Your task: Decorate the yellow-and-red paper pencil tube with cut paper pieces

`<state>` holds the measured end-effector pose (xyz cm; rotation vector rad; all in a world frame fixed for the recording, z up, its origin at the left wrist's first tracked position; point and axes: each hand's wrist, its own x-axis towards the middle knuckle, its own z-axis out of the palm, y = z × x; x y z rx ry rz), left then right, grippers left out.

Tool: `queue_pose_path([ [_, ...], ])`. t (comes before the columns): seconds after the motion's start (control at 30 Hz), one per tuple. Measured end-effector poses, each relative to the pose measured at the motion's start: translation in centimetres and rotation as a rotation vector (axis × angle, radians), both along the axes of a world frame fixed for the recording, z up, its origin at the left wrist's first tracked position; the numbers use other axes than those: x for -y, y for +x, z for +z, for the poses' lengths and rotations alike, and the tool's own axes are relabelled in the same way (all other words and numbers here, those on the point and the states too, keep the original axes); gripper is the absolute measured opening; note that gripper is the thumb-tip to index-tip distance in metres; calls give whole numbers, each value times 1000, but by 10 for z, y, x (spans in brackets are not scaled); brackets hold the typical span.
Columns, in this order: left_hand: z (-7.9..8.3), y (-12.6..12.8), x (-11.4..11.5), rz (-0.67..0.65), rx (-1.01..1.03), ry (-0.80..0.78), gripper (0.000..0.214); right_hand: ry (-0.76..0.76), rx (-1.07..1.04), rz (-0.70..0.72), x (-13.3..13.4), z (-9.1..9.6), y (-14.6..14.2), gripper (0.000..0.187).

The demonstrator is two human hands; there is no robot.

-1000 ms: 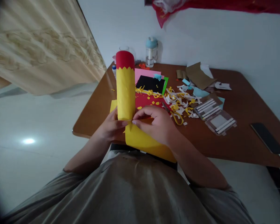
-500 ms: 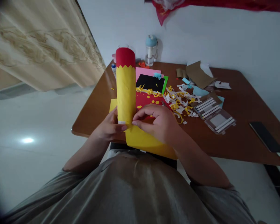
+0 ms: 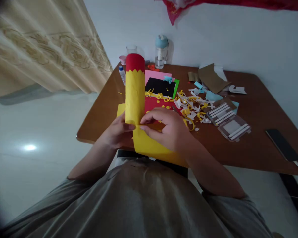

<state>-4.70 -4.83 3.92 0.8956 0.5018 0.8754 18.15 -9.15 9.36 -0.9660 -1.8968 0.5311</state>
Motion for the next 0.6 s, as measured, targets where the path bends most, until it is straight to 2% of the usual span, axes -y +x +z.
queue_pose_path([
  [0.17,8,1,2,46,-61,-62,46,225,157,-22,6,-6,-4,18],
  [0.27,11,3,3,53,-54,-64,47,297,218,-65,7,-11,-7,14],
  [0.6,10,4,3,35,-68,-65,54,248,214,-55,5,-11,-5,8],
])
